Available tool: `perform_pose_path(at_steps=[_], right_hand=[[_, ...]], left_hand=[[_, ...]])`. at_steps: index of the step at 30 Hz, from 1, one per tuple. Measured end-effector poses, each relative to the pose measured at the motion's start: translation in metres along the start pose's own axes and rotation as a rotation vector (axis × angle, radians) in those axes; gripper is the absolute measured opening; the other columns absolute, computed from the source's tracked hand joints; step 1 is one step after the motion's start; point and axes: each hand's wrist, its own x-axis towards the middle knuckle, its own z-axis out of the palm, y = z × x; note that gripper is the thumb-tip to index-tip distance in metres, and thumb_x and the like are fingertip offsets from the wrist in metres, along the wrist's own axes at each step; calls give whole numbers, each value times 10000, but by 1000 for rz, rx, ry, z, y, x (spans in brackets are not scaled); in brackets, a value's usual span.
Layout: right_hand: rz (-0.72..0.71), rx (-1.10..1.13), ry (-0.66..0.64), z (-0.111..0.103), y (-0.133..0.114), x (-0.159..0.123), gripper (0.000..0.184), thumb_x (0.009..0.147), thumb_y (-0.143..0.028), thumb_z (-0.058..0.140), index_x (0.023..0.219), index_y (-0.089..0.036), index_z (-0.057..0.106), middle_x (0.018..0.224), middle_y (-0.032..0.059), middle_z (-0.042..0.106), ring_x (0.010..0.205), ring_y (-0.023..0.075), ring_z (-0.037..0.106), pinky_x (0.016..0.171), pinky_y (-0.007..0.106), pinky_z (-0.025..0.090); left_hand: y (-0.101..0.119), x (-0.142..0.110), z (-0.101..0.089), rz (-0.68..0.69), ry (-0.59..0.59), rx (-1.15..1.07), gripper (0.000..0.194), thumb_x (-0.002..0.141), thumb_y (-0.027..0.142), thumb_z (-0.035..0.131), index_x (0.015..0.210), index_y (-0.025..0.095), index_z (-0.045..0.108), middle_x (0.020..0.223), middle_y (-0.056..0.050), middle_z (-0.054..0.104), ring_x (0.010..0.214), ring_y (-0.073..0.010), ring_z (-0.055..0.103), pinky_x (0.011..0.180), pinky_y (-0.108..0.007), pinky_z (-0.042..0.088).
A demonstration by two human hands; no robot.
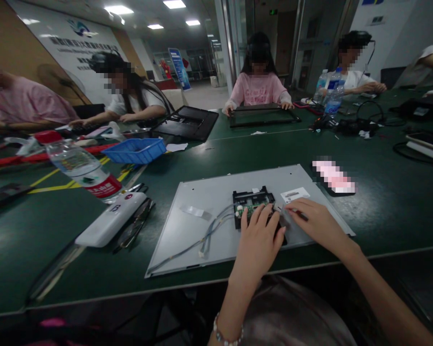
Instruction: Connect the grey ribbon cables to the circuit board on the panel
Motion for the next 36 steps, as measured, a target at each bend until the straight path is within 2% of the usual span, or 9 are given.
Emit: perform_pose_path(at_steps=[3,6,11,14,17,19,22,28,36], right_hand=[[86,49,-11,-2,3,8,259,861,-191,514,1102,-202,608,1071,90,650,901,206,637,811,356,527],[85,67,-136,-4,7,22,334,823,-211,576,1156,-199,595,1121,97,633,918,203,623,794,344,517],[11,49,-293,-5,8,50,211,759,-161,607,959,-188,671,951,69,664,819,183,627,768,321,490],[35,93,-345,-6,8,57,127,738,-140,604,842,-181,665,858,41,664,712,152,622,683,275,484],[93,172,-368,-7,9,53,69,754,-169,603,809,-184,642,754,8,661,652,141,612,616,253,470],[127,224,-353,-7,12,48,57,773,-210,604,810,-188,640,706,-4,659,628,141,608,600,256,472],[117,280,-268,-7,17,42,78,774,-245,611,808,-188,653,764,16,674,679,152,619,625,274,503],[21,327,-128,-3,7,41,100,782,-170,575,793,-186,674,863,47,651,791,160,620,641,270,536],[-14,261,-119,-1,-2,38,171,793,-123,556,802,-206,705,888,44,674,809,158,635,692,285,539]], left_hand=[[-4,1,1,11,-8,3,322,956,330,394,1250,247,497,1392,-60,459,1320,-235,365,1128,-537,206],[-6,0,1,10,-17,6,333,956,341,395,1267,258,481,1399,-46,452,1328,-227,355,1134,-526,204],[-6,-1,2,-3,-18,20,335,958,337,387,1269,250,477,1405,-45,443,1333,-225,348,1140,-522,197],[-6,-2,2,-2,-11,22,347,957,333,389,1283,246,469,1404,-52,442,1330,-231,352,1141,-523,196],[-5,-2,1,1,-8,17,351,955,326,389,1286,240,468,1395,-61,449,1323,-240,362,1138,-531,199],[-4,-3,1,1,-13,15,349,956,330,385,1282,238,472,1391,-65,453,1320,-244,367,1137,-535,198],[-3,-3,0,-6,-11,15,376,956,339,382,1313,234,441,1390,-68,456,1323,-237,366,1142,-528,195],[-4,-4,3,-47,19,-12,566,944,342,407,1445,156,223,1434,-118,405,1351,-216,334,1146,-461,227],[-5,-4,4,-44,14,-13,492,939,342,423,1393,179,326,1413,-111,426,1338,-232,352,1132,-462,259]])
